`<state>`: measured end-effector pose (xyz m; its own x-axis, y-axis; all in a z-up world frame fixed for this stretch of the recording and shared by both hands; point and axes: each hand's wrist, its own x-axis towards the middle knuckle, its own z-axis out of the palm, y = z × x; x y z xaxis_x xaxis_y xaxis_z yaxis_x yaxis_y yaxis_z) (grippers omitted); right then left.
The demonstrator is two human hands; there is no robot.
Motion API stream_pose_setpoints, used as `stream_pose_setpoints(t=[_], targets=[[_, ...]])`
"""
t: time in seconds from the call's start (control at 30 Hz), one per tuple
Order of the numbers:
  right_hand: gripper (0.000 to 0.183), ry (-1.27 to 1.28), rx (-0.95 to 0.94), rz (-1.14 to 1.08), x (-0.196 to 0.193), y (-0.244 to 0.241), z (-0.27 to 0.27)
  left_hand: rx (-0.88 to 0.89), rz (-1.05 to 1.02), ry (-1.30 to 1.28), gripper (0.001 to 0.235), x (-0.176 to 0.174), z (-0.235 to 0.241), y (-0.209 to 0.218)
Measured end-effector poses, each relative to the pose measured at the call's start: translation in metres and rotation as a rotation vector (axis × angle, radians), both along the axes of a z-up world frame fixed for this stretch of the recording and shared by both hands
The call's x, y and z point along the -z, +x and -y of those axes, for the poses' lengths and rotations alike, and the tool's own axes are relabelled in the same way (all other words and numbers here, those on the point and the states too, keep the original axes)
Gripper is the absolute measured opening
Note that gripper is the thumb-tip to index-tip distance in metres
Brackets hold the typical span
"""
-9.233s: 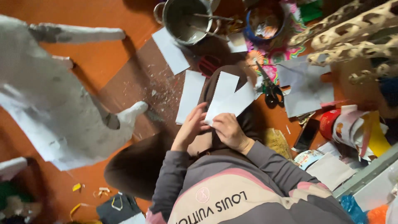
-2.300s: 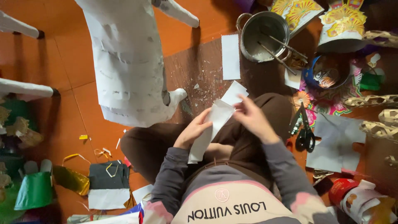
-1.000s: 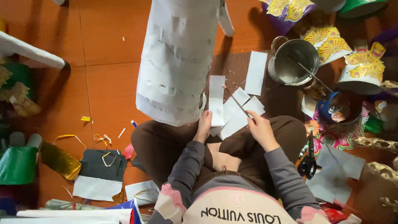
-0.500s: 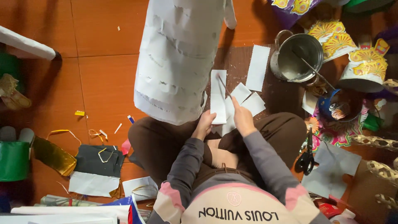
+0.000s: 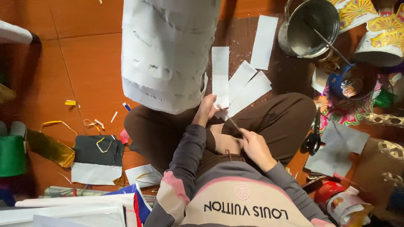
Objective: Applying paper strips and decorative foil to a horse-shaped paper-mache structure
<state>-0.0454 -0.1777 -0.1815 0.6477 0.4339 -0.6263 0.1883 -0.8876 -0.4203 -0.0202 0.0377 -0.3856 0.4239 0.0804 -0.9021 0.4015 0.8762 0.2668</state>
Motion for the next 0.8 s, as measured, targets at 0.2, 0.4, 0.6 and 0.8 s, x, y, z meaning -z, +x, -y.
stream_pose_setpoints(t=[0.2, 0.4, 0.6, 0.8], targets=[[0.047, -0.035, -0.028, -0.118, -0.015, -0.012, -0.015, 0.054, 0.001, 0.033, 0.053, 0.071, 0.002, -0.015], [0.059, 0.041, 0.091, 0.01, -0.069, 0.061, -0.037, -0.002, 0.0, -0.007, 0.064, -0.092, -0.011, 0.002], [0.045, 0.225, 0.128, 0.128, -0.021, 0.111, -0.099, 0.026, -0.043, 0.005, 0.069, -0.127, -0.006, 0.006], [0.044, 0.349, 0.214, 0.154, 0.041, 0.114, -0.104, 0.045, -0.102, 0.034, 0.068, -0.15, -0.007, 0.017]])
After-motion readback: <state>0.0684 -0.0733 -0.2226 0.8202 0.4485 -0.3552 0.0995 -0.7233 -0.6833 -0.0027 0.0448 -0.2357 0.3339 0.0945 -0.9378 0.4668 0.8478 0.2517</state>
